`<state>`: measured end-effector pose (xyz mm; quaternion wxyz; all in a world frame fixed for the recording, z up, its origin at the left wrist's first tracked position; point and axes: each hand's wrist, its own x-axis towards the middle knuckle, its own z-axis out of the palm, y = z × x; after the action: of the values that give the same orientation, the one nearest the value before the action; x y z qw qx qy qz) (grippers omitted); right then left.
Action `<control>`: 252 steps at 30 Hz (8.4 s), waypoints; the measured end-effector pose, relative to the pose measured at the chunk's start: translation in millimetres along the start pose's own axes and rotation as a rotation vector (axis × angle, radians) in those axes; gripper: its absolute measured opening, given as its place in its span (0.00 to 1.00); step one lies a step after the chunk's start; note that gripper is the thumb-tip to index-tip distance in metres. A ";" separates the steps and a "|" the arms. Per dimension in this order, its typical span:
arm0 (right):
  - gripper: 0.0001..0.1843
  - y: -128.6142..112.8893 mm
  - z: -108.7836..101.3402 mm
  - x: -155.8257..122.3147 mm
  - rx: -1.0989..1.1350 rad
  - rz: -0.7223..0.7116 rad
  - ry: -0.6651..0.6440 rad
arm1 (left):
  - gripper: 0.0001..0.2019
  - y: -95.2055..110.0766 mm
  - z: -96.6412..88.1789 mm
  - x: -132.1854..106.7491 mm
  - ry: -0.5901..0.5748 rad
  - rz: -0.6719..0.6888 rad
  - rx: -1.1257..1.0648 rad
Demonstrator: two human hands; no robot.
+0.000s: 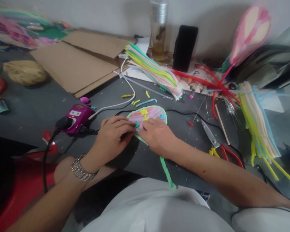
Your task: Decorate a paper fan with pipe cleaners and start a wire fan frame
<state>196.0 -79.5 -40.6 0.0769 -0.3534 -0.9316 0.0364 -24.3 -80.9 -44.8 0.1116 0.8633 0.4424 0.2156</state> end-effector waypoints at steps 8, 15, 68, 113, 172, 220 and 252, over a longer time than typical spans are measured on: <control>0.13 -22.5 -1.1 -9.6 -0.214 -0.028 0.074 | 0.09 0.1 3.0 3.5 -0.001 -0.052 -0.029; 0.11 -32.3 2.4 -13.1 -0.160 0.085 0.031 | 0.08 4.3 4.9 6.9 -0.006 -0.121 -0.036; 0.12 -19.7 3.7 -14.5 -0.046 0.158 0.030 | 0.09 5.1 16.5 -5.8 0.180 -0.121 -0.029; 0.14 -15.8 0.5 -6.1 -0.146 0.112 -0.024 | 0.07 5.0 13.3 7.5 0.020 -0.108 0.044; 0.11 -28.5 -7.8 30.2 0.064 0.530 -0.166 | 0.08 -8.8 5.5 20.6 -0.102 -0.166 -0.153; 0.16 -30.1 -10.1 0.7 -0.050 0.299 -0.219 | 0.09 2.5 13.0 6.6 -0.042 -0.046 0.114; 0.16 -34.2 -4.8 8.7 -0.171 0.113 -0.142 | 0.10 10.3 19.0 3.9 0.021 -0.107 0.114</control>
<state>168.1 -99.2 -30.7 -0.0219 -0.4072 -0.9130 -0.0139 -6.0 -83.8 -56.6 0.0690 0.8411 0.5007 0.1928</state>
